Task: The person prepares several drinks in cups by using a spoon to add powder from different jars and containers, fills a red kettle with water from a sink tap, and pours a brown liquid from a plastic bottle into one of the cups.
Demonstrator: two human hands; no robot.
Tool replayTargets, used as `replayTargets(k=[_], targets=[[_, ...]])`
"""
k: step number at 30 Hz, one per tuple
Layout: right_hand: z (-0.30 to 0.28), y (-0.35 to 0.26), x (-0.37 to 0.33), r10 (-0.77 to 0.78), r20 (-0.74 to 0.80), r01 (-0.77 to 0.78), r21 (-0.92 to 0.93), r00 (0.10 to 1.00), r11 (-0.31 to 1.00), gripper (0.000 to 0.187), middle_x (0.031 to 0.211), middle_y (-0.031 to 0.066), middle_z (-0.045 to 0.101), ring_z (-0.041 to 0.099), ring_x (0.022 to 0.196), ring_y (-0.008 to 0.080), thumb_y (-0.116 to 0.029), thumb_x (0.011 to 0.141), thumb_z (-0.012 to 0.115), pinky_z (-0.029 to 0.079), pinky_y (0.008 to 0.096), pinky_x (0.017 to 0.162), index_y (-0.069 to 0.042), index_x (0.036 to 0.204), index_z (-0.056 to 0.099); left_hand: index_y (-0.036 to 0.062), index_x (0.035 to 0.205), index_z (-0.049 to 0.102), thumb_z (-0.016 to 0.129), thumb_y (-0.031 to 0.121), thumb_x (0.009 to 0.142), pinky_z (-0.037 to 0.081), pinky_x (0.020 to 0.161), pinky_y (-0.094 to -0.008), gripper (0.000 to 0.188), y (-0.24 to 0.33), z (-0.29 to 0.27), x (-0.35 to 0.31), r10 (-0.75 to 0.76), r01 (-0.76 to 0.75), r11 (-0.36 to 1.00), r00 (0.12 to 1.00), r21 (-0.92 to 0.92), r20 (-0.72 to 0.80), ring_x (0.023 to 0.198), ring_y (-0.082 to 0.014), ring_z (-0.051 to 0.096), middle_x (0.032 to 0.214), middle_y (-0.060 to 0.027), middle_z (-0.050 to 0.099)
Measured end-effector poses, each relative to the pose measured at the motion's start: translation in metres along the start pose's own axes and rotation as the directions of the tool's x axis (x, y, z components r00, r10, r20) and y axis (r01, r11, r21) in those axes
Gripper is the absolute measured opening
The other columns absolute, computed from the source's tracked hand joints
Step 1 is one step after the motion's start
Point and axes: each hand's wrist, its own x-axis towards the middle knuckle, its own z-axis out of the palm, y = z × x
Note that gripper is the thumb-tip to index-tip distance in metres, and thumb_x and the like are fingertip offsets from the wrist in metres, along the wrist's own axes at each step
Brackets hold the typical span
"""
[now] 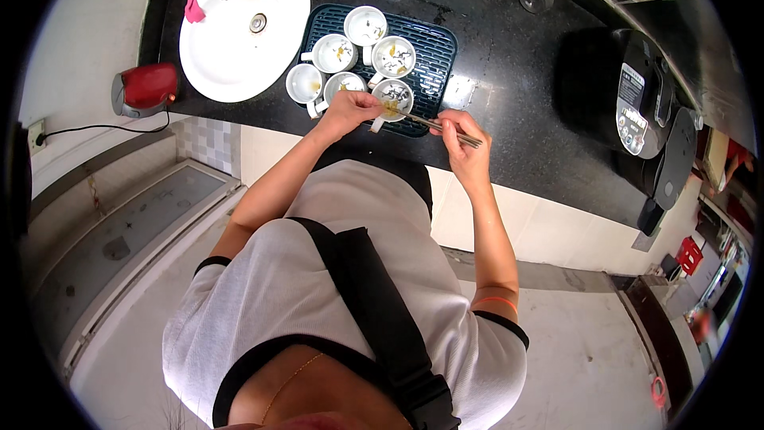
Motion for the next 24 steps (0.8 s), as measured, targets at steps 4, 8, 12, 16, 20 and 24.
replayTargets(k=[4,8,12,16,20,24], targets=[[-0.004,0.002,0.002,0.000,0.011,0.000,0.021,1.000,1.000,0.011,0.088,0.0103,0.057,0.063,0.076,0.0196,-0.005,0.089,0.047,0.050,0.0257,0.067,0.003,0.090,0.053,-0.0003,0.078,0.066,0.069,0.015,0.070,0.040,0.050,-0.0205,0.018,-0.005,0.002,0.003,-0.008,0.007,1.000,1.000,-0.016,-0.029,0.054,-0.0055,0.050,0.061,0.0001,0.058],[-0.008,0.002,0.004,-0.016,0.019,0.015,0.024,1.000,1.000,0.011,0.087,0.0102,0.058,0.063,0.076,0.0191,-0.005,0.089,0.046,0.050,0.0256,0.068,0.003,0.090,0.053,0.0007,0.081,0.066,0.068,0.016,0.071,0.039,0.049,-0.0220,0.018,-0.004,-0.001,0.004,0.026,-0.016,0.990,0.997,0.137,-0.073,0.051,-0.0063,0.048,0.058,-0.0003,0.056],[-0.011,-0.002,0.007,-0.001,-0.006,0.002,0.040,1.000,0.999,0.010,0.083,0.0098,0.060,0.063,0.074,0.0159,-0.002,0.088,0.049,0.050,0.0236,0.065,0.004,0.089,0.056,0.0009,0.086,0.066,0.065,0.013,0.072,0.040,0.050,-0.0238,0.019,0.003,-0.002,0.001,0.081,-0.064,0.965,0.995,0.253,-0.054,0.050,-0.0085,0.046,0.058,-0.0014,0.053],[-0.011,-0.001,0.009,0.007,-0.001,-0.007,0.038,1.000,0.999,0.009,0.083,0.0094,0.060,0.063,0.074,0.0159,-0.002,0.087,0.049,0.050,0.0235,0.065,0.003,0.088,0.056,0.0058,0.093,0.066,0.060,0.004,0.071,0.040,0.053,-0.0226,0.023,-0.007,0.000,0.004,0.173,-0.166,0.957,0.985,0.239,-0.009,0.054,-0.0089,0.046,0.061,-0.0008,0.050],[-0.010,0.002,0.010,-0.007,0.016,0.007,-0.003,1.000,1.000,0.008,0.083,0.0096,0.060,0.063,0.074,0.0158,-0.002,0.087,0.050,0.050,0.0236,0.065,0.003,0.088,0.056,0.0121,0.098,0.065,0.056,-0.002,0.072,0.038,0.053,-0.0181,0.032,0.004,0.001,-0.001,0.243,-0.242,0.931,0.970,0.274,0.032,0.055,-0.0045,0.042,0.067,0.0020,0.046],[-0.008,0.001,0.012,-0.013,0.039,0.013,-0.004,0.999,1.000,0.008,0.084,0.0097,0.059,0.063,0.075,0.0165,-0.003,0.087,0.050,0.050,0.0239,0.065,0.003,0.088,0.056,0.0133,0.096,0.066,0.056,-0.003,0.071,0.038,0.053,-0.0182,0.032,0.012,0.000,-0.002,0.268,-0.278,0.923,0.961,0.268,0.073,0.055,-0.0047,0.041,0.073,0.0011,0.044]])
